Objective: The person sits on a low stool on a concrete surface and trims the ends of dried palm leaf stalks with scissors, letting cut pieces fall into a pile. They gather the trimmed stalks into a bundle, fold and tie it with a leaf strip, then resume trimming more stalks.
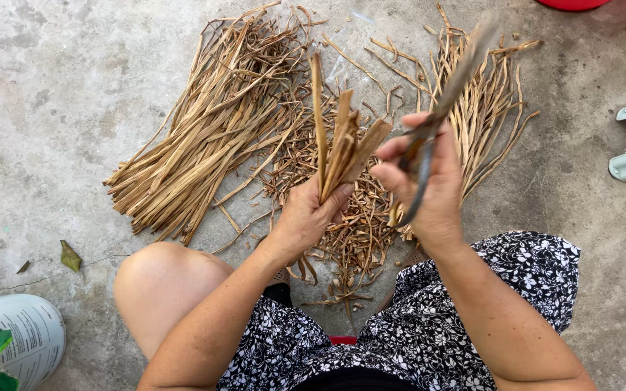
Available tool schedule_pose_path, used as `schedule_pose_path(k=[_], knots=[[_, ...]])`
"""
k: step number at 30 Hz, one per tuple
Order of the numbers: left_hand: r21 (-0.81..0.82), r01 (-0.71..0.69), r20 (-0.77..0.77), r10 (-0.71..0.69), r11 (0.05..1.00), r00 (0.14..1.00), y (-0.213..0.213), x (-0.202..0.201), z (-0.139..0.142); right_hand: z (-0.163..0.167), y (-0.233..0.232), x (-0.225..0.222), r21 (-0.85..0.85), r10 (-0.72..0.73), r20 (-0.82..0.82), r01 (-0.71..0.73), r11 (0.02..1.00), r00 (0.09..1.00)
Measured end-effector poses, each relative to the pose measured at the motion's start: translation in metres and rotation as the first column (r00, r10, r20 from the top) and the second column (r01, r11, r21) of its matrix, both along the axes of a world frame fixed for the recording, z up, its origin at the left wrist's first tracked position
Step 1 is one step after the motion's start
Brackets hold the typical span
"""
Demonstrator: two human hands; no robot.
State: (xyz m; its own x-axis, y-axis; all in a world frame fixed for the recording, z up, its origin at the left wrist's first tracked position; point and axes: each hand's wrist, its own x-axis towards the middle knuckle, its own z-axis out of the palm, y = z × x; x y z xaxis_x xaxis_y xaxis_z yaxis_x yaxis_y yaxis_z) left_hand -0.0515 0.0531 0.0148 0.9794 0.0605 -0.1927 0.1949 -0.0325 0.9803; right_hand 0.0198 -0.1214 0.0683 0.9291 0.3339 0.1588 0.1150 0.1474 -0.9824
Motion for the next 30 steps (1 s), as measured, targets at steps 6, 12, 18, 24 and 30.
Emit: schedule_pose_path(k=[6, 12, 18, 24, 30], knots=[[0.210, -0.058, 0.342, -0.018, 0.976, 0.940, -0.015, -0.010, 0.019, -0.010, 0.014, -0.011, -0.037, 0.012, -0.023, -0.013, 0.999, 1.000], [-0.209, 0.066, 0.205, -0.022, 0.976, 0.979, -0.008, -0.013, -0.001, -0.012, 0.008, -0.011, -0.014, 0.008, -0.114, -0.010, 1.000, 0.993], [-0.494, -0.042, -0.033, 0.029, 0.868, 0.999, -0.008, -0.018, -0.018, -0.014, 0.009, -0.017, -0.084, -0.029, -0.080, 0.023, 0.996, 0.996], [-0.620, -0.144, -0.080, 0.120, 0.771, 0.989, -0.008, -0.017, -0.009, -0.017, 0.009, -0.016, -0.058, -0.023, -0.073, 0.019, 0.998, 0.997], [-0.692, -0.196, -0.070, 0.206, 0.695, 0.976, -0.009, -0.013, -0.013, -0.021, 0.007, -0.020, -0.039, 0.071, -0.004, -0.071, 0.997, 0.997]])
